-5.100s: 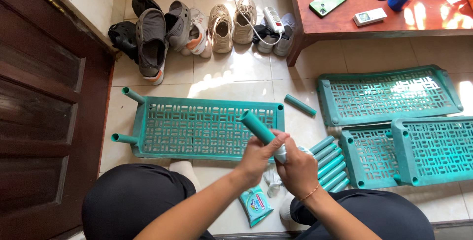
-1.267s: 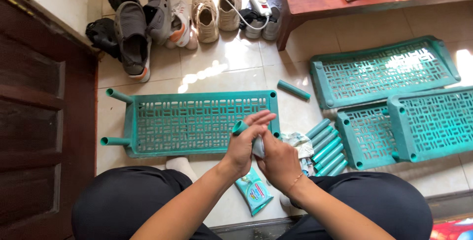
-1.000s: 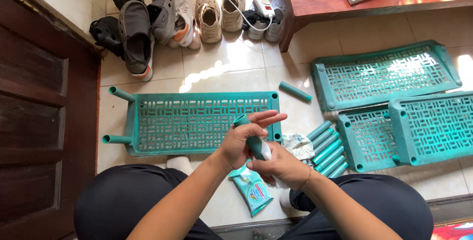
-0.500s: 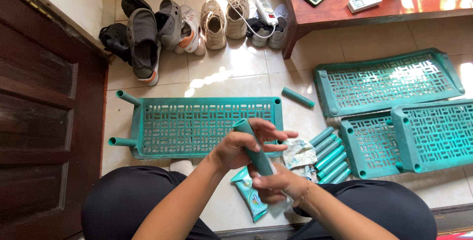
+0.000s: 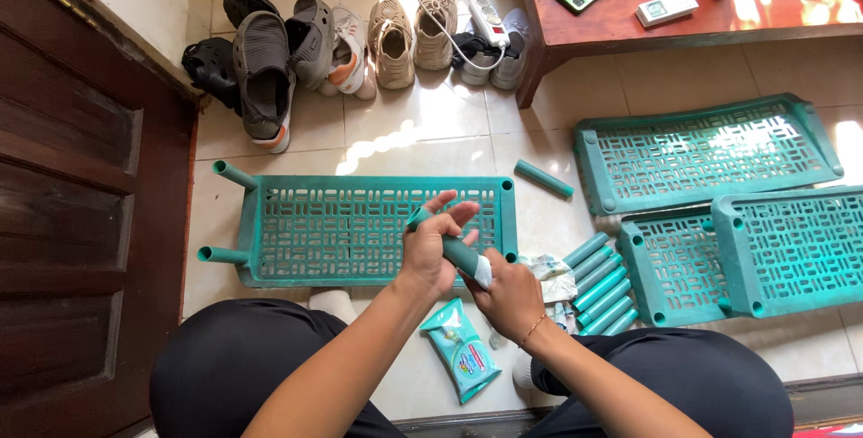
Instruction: The person assembles a teal plastic stool by inserting cylindrical legs into the seat base and wiping the components with a cloth. They handle the seat and legs one at a time, cleaning each leg before insertion, and complete the assembly of one stool.
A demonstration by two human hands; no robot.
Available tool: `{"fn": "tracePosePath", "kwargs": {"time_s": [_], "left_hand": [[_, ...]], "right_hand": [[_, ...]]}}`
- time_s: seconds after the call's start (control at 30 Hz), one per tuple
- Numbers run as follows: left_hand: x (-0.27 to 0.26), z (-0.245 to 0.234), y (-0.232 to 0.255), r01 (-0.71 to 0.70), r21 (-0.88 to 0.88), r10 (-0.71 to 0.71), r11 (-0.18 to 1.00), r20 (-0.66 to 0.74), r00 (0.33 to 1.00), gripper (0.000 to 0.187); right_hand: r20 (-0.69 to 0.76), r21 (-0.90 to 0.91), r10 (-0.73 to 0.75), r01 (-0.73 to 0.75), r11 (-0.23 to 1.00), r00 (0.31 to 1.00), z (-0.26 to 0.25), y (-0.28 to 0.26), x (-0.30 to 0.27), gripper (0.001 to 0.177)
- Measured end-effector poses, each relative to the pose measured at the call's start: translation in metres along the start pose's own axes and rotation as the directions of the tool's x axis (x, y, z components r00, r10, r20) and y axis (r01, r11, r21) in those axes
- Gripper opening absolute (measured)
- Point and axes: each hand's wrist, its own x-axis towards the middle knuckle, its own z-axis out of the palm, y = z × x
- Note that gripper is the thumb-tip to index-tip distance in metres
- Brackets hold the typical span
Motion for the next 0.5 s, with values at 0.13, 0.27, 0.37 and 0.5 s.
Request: {"fn": "tracePosePath", "kwargs": {"time_s": [0.13,0.27,0.37,0.5], "left_hand": [[0.000,0.000,0.001,-0.054,0.002,0.054,0.999,0.003,0.999,0.060],[0.000,-0.005,0.013,-0.032,0.008,0.030,0.999,0.184,0.982,0.062],[0.000,-0.007,0.019,0.012,-0.044,0.004,0.999,0.333,0.943,0.063],[-0.003,-0.008,0.025,0.049,-0.089,-0.003,0.995,0.457,0.889,0.062]], "right_hand": [[0.037,0.449,-0.216,0.177,0.876,0.976,0.001,0.002,0.003,0.021],[0.593,0.675,-0.060,-0.455,0.581,0.803,-0.004,0.000,-0.001,0.038],[0.751,0.651,-0.164,-0.675,0.348,0.640,-0.014,0.000,-0.007,0.035],[0.790,0.589,-0.294,-0.798,0.126,0.537,-0.016,0.006,-0.015,0.027]]}}
